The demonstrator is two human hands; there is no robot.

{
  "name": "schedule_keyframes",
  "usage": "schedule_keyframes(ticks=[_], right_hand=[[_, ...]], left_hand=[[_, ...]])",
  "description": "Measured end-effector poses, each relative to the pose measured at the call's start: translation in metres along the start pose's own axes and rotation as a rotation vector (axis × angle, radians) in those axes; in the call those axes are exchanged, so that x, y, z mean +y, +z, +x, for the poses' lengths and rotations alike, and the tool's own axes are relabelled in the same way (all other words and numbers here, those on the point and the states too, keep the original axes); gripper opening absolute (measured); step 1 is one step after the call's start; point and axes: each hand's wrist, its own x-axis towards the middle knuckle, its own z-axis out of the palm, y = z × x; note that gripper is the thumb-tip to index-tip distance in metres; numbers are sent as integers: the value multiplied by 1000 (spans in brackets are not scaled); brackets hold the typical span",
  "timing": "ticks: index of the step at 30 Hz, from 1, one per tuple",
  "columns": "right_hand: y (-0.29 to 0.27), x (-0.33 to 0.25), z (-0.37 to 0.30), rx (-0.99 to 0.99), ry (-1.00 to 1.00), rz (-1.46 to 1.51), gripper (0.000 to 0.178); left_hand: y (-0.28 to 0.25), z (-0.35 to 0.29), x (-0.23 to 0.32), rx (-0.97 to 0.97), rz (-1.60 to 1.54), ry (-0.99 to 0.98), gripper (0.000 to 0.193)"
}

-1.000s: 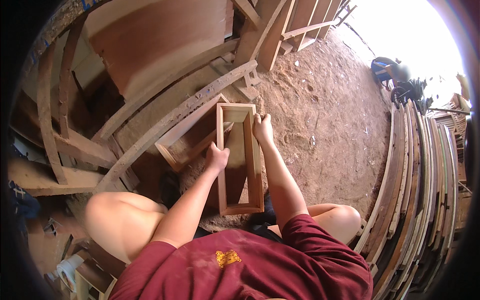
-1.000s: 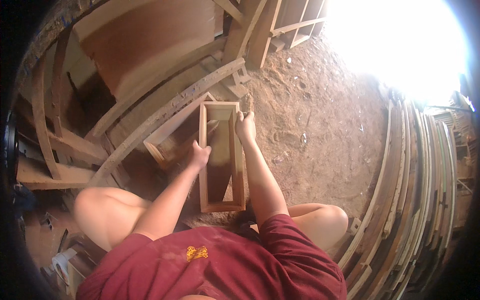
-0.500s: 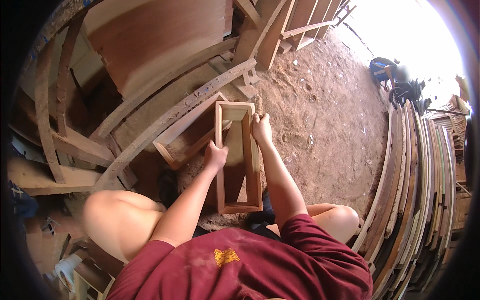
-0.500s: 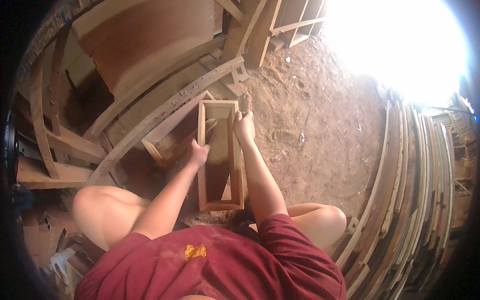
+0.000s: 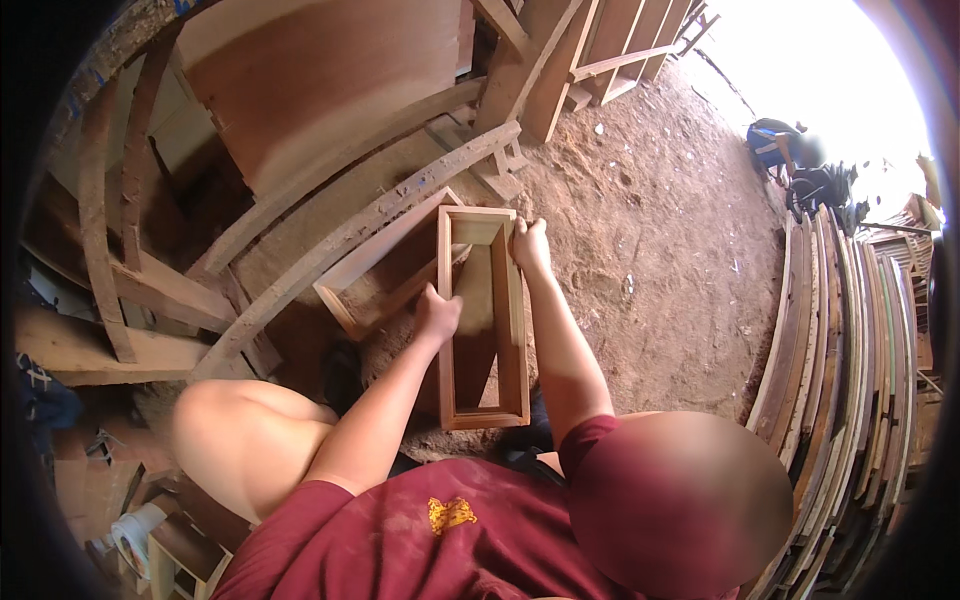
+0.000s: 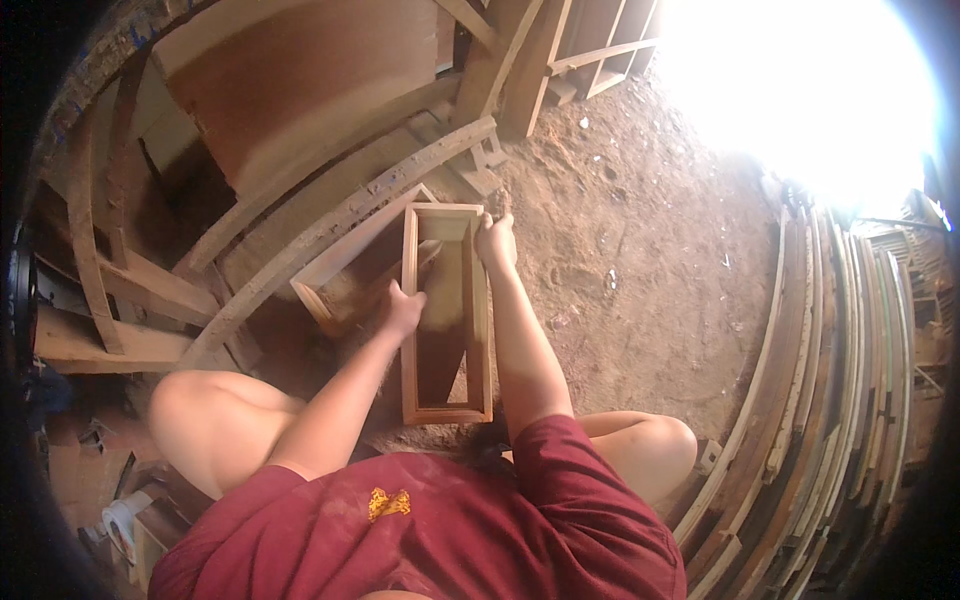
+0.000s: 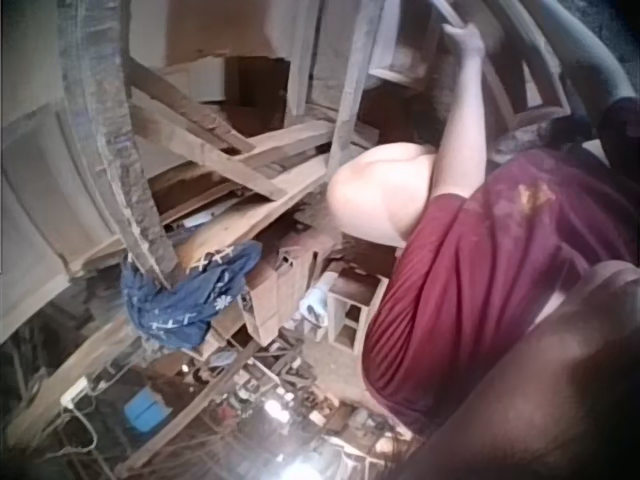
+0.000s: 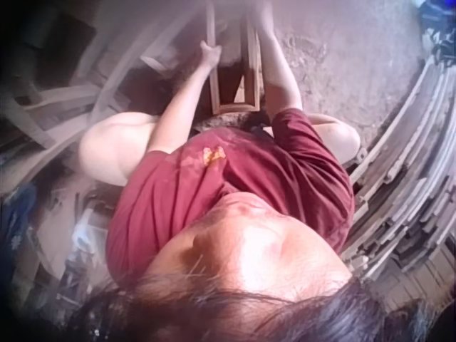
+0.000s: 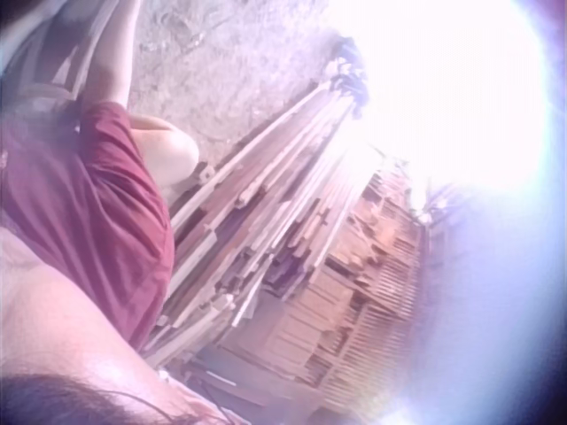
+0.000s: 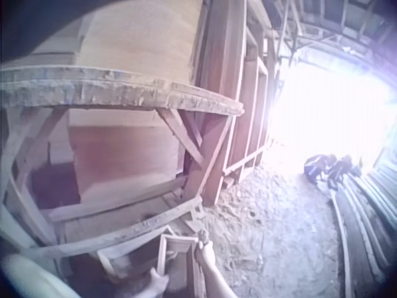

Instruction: The person sits on the ground and assembles a rectangular wooden frame by hand, repeatedly inserting and adjusting a side piece into the frame structure.

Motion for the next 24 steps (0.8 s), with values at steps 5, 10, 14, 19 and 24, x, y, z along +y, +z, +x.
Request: schedule_keyframes(ticks=[5, 10, 14, 19, 24], right_hand=[[-10, -11, -31, 6, -40, -30, 47], [-15, -38, 16, -5, 0, -9, 52], [-12, -29, 9, 1, -9, -47, 52], [-30, -22, -50, -75, -4, -86, 43], [-24, -29, -15, -8, -93, -121, 41]], left_hand=[[3, 4, -8, 31, 24, -12, 58], [-2, -4, 10, 2, 43, 26, 60], [2, 3, 2, -9, 38, 9, 59], [4, 7, -11, -9, -7, -14, 56], [3, 1, 2, 3, 44, 12, 55]])
